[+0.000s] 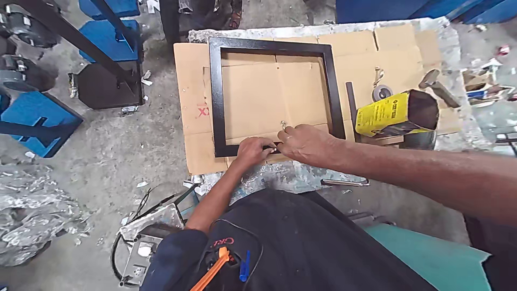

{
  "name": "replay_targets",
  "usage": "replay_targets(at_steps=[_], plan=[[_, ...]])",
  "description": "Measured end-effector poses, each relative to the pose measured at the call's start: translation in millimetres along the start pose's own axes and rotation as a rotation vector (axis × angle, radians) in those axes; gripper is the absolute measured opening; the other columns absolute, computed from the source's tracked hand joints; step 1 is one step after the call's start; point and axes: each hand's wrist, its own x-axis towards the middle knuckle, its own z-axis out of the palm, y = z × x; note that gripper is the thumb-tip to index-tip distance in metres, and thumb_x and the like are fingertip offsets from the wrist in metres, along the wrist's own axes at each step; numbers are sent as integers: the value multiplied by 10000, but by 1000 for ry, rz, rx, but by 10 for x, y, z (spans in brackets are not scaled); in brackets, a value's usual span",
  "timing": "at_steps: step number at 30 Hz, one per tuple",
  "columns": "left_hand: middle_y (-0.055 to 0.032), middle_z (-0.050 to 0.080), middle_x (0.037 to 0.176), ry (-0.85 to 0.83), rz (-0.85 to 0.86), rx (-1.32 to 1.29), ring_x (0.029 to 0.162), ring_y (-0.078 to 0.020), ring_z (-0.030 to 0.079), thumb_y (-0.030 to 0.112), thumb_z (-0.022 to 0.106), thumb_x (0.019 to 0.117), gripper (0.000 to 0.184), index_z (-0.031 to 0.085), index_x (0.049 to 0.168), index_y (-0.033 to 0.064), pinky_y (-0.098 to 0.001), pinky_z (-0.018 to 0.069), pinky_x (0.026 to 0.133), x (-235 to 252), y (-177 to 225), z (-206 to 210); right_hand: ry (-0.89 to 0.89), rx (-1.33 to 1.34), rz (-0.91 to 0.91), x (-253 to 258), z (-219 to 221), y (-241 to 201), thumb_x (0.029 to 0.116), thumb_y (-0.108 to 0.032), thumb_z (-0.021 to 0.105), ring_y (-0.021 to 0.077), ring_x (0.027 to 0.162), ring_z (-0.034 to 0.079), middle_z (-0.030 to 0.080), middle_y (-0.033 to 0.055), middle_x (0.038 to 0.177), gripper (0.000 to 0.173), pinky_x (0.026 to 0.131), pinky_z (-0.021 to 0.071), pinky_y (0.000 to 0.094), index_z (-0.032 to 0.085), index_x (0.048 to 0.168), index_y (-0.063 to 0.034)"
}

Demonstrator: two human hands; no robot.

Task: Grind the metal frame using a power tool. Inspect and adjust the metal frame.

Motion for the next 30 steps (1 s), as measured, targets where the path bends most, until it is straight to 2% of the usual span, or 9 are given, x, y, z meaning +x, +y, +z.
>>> replay_targets(at_steps=[6, 10, 15, 18, 20, 22, 25, 26, 30], plan=[[64, 760, 963, 0, -35, 22, 904, -159, 713, 392, 666, 959, 151, 776, 1051, 345, -512, 566, 772, 3, 0, 32, 59, 2, -40, -7, 88, 20, 965, -7, 595, 315, 801, 663, 627, 147, 880, 120, 618, 541, 429, 684, 886, -15], [99, 760, 1109, -23, -46, -36, 1052, -124, 706, 436, 600, 986, 224, 765, 1124, 371, -512, 557, 921, 14, -107, 119, -19, 24, 2, 15, 62, -15, 978, 3, 542, 322, 743, 660, 647, 141, 794, 180, 650, 532, 474, 694, 887, -27], [78, 764, 1094, -7, -14, -32, 1046, -129, 706, 416, 596, 985, 235, 772, 1106, 320, -499, 554, 936, -9, -127, 139, -347, 164, 254, 138, -113, -216, 1007, 19, 464, 429, 777, 682, 647, 220, 821, 171, 613, 541, 559, 628, 1056, 30], [31, 766, 1021, -5, -28, -1, 1001, -167, 714, 452, 592, 973, 270, 769, 1055, 265, -512, 559, 903, -5, -116, 137, -288, 232, 278, 120, -57, -233, 1022, 9, 456, 429, 801, 694, 661, 223, 868, 234, 637, 558, 556, 581, 1219, -1], [15, 764, 1000, -22, -36, 7, 979, -181, 718, 459, 582, 980, 282, 761, 1057, 255, -516, 561, 875, -4, -108, 131, -197, 223, 215, 95, 90, -211, 1022, 29, 444, 426, 876, 689, 632, 238, 1010, 293, 671, 583, 546, 554, 1293, 25], [44, 765, 1029, -27, -37, 2, 998, -162, 714, 454, 575, 985, 265, 761, 1083, 292, -508, 561, 886, -5, -115, 124, -78, 108, 104, 97, 209, -173, 1011, 38, 455, 396, 923, 679, 632, 225, 1021, 215, 708, 583, 505, 608, 1161, 56], [102, 762, 1076, -11, -15, -24, 1014, -104, 706, 461, 569, 995, 253, 763, 1108, 343, -480, 564, 900, 3, -144, 139, 111, -34, 10, 86, 261, -72, 955, 4, 538, 311, 691, 657, 627, 134, 720, 188, 609, 526, 459, 657, 812, -22], [111, 760, 1087, -16, -17, -27, 1022, -94, 704, 462, 568, 997, 252, 762, 1111, 350, -476, 563, 908, 0, -144, 142, 81, -31, 32, 76, 223, -66, 955, -14, 541, 299, 644, 645, 612, 115, 664, 217, 591, 510, 461, 650, 771, -45], [106, 761, 1100, -34, -34, -21, 1048, -102, 703, 425, 581, 998, 229, 763, 1123, 364, -486, 557, 933, -8, -101, 116, -257, 176, 247, 117, 52, -61, 1035, -115, 477, 397, 794, 696, 678, 190, 842, 217, 637, 551, 553, 661, 973, -17]])
